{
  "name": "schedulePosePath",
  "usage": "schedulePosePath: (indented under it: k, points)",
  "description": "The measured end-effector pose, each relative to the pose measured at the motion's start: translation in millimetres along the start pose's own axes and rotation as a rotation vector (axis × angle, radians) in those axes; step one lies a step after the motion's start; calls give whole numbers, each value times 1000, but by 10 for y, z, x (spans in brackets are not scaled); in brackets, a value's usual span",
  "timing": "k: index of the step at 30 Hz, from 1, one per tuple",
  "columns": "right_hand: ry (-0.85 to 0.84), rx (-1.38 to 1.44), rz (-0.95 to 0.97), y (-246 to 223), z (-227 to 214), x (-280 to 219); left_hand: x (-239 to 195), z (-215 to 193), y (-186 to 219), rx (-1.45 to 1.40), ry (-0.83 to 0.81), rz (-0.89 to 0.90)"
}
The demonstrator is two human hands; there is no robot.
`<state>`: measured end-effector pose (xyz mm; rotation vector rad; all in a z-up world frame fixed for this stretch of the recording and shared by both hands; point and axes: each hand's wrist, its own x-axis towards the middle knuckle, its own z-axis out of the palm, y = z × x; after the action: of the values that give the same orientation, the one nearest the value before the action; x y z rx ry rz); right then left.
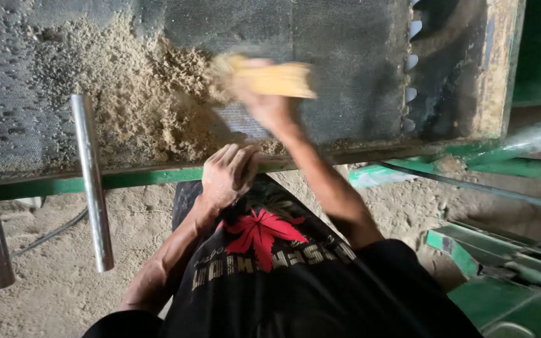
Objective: Sweeping dust and debris off a conveyor belt with a hand broom.
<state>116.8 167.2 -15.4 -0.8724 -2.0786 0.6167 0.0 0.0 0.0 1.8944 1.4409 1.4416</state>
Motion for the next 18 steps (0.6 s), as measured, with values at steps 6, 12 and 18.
schedulePosePath:
  k: [6, 12, 18]
  points:
    - [-176, 231, 146, -314, 459, 76, -119, 95, -55, 90, -9, -90]
    - [-29, -72, -93, 148, -1117, 325, -26, 89, 71, 127, 98, -53]
    - [59, -194, 477, 900, -2191, 55, -36, 138, 65, 165, 110, -94]
